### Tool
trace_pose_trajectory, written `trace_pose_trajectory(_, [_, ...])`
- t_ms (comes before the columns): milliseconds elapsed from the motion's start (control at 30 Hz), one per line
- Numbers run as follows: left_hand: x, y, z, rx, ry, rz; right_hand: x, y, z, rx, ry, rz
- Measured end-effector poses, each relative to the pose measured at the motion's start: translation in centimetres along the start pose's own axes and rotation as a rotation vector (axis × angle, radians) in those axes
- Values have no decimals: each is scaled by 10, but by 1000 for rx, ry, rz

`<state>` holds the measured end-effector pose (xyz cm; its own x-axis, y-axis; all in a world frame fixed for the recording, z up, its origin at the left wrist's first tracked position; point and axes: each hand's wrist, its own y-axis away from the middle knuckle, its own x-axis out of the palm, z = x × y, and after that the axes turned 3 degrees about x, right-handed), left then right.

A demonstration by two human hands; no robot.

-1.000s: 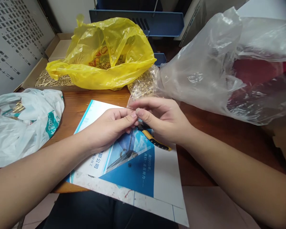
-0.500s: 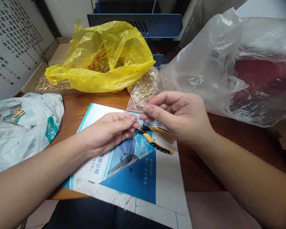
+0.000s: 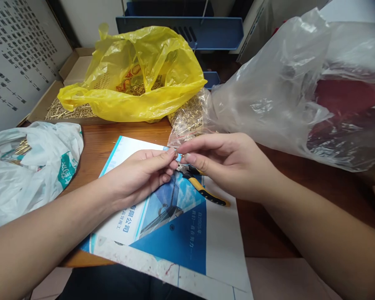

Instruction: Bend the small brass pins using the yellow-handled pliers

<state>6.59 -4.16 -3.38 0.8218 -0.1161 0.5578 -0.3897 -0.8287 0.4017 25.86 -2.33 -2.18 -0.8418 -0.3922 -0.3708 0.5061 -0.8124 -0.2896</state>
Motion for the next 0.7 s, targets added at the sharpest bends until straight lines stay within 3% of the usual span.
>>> trace_pose_trajectory(267, [-1, 0, 4, 38, 34, 46, 9, 4, 2, 83, 7, -41])
trace_pose_trajectory(700, [1, 0, 5, 54, -30, 70, 14, 6, 2, 38, 37, -90])
